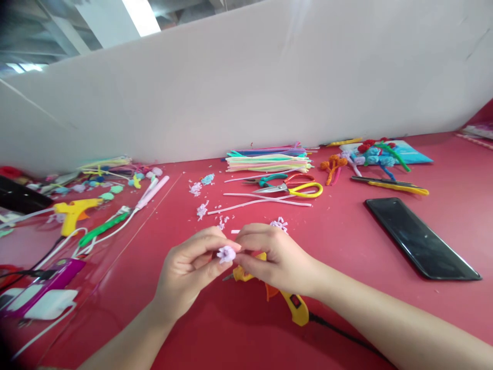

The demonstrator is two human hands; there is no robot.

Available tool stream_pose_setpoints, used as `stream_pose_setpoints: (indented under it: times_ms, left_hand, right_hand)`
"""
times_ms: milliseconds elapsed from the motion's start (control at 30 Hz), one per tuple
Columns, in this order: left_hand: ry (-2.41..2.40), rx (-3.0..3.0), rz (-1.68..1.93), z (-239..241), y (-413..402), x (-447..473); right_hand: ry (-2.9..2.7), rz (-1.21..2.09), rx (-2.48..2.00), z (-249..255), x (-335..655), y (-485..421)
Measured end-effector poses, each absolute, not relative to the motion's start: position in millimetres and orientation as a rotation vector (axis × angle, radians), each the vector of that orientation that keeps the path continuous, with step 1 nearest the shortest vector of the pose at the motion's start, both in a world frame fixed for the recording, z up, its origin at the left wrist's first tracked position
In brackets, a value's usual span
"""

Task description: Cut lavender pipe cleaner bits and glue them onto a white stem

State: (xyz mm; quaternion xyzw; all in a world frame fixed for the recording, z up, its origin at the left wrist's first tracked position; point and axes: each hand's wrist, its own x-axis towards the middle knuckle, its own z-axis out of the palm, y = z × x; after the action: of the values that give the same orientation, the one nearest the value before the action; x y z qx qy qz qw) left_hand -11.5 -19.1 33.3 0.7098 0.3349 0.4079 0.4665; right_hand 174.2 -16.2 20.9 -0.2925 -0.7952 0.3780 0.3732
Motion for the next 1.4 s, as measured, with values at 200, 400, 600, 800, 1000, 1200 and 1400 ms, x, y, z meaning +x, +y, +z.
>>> stream_pose_setpoints:
  times_ms: [200,400,600,800,1000,1200,1400]
  left_hand:
    - [0.813,1.52,1.036,21,-17,-9]
    - [0.774,1.287,1.073,16,-13,-4]
    - [0.906,1.236,1.168,12,1,-5]
    - [1.037,1.353,1.285,9,13,-9]
    - [1.04,1.589,1.327,16,7,-7]
    - [1.022,1.652,1.313,26,13,-10]
    - [0.919,1.658,1.26,36,-2,-1]
  right_hand:
    - [-1.884,1.182,-0.943,20,169,-23]
    - [-1.45,1.642,-1.0,17,159,-32]
    - [-1.319,1.747,-1.052,18,151,-24]
    - [-1.101,1.842,-1.13,18,149,-27]
    - [-0.954,1.907,-1.144,15,146,-54]
    - [-0.964,1.837,-1.183,5,150,-65]
    - [-1.186,1.735,-1.293,-3,145,-73]
